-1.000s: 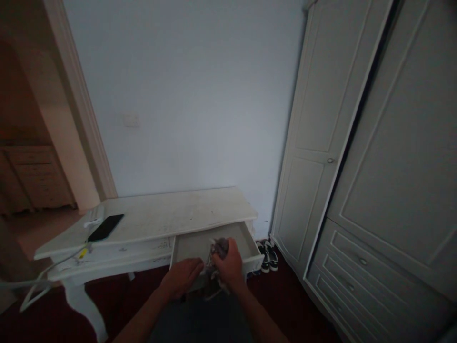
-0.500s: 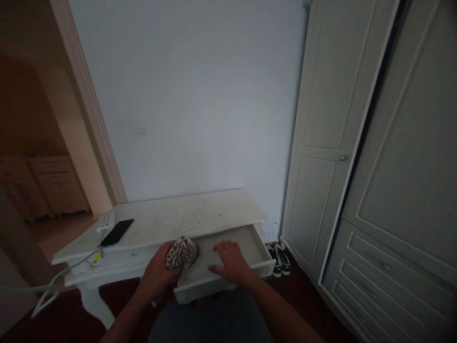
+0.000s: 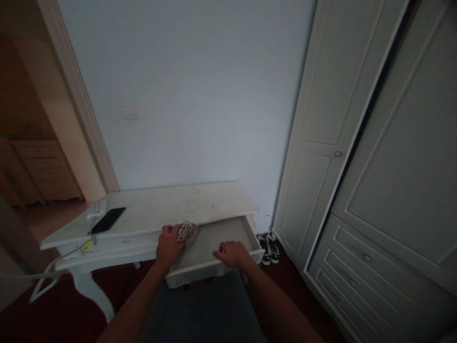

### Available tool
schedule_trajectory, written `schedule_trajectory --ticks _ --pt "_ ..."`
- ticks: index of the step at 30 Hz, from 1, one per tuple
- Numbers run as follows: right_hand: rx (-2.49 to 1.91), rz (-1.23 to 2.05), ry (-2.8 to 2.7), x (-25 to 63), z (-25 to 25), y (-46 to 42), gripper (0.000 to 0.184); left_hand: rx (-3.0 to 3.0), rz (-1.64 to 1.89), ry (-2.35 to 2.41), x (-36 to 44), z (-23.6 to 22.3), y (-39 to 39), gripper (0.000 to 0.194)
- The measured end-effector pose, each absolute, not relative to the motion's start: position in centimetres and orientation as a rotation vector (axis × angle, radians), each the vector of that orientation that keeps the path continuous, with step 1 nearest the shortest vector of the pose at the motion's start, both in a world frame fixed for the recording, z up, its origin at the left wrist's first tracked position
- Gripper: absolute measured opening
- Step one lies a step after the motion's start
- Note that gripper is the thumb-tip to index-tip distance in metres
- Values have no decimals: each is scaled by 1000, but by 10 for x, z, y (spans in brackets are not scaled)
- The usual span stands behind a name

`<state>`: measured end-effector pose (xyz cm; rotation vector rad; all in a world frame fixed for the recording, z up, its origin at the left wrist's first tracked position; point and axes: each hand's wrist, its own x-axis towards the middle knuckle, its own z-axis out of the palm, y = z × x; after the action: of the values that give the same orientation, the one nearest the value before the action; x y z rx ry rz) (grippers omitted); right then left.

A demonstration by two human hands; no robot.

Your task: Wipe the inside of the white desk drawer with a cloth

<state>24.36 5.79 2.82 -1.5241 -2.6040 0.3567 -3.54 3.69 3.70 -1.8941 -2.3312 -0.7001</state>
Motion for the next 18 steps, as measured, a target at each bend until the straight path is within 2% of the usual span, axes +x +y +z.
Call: schedule_trajectory --ticks 6,9,15,18 --pt "-1554 416 -2589 243 27 61 50 -2070 -762 -2365 -56 14 -30 52" --pt "-1560 418 -2586 242 25 62 50 -2031 -760 -2267 -60 1 -64 59" --pt "-1509 396 -2650 244 24 66 51 -2201 -161 -1894 -9 12 -71 73" --pt "-1494 379 -2707 255 26 70 49 -2382 -63 -1740 40 22 -54 79"
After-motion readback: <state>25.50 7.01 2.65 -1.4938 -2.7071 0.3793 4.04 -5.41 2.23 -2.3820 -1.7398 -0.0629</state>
